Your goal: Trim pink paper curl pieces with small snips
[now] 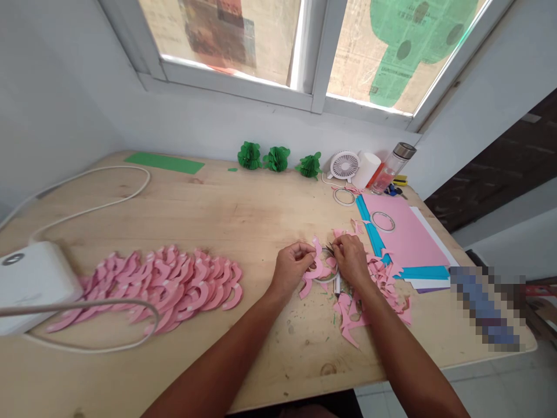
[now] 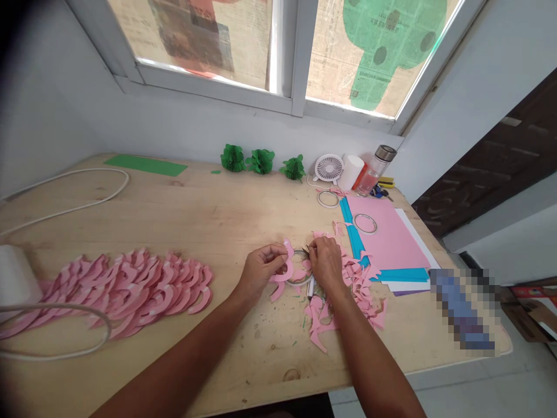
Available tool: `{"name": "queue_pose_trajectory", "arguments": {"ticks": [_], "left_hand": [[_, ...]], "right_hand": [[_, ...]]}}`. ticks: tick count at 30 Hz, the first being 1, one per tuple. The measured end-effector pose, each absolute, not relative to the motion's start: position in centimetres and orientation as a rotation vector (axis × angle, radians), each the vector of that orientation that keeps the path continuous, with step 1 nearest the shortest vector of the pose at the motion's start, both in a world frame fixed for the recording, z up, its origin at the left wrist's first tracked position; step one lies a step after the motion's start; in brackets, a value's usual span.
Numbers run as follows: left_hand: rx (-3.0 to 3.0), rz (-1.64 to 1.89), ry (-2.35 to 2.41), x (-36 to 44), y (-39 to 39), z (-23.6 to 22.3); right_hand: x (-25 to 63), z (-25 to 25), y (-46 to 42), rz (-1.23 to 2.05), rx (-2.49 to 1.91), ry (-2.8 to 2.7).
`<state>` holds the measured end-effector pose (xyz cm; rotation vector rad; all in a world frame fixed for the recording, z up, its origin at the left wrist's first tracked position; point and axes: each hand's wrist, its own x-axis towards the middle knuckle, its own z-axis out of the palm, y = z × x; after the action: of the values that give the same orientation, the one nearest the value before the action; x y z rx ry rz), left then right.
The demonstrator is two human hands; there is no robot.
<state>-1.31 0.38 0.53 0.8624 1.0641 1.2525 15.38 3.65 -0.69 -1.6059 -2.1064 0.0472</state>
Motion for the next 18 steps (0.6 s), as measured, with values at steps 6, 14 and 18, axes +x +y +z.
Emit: {"name": "queue_pose_trajectory", "arguments": {"ticks": [6, 14, 18], "left_hand": [[1.165, 1.175, 0.939, -0.98, -0.17, 0.54], [1.422, 1.021, 0.867, -0.60, -0.17, 0.36], [1.481, 1.022, 0.898, -0.53, -0.01, -0.13]], "right_hand": [[15.14, -0.63, 3.55, 0.062, -1.620, -2.093], [15.10, -0.52, 3.28, 0.176, -1.566, -2.085], [15.17, -0.50, 3.34, 0.215, -1.548, -2.061]]}}
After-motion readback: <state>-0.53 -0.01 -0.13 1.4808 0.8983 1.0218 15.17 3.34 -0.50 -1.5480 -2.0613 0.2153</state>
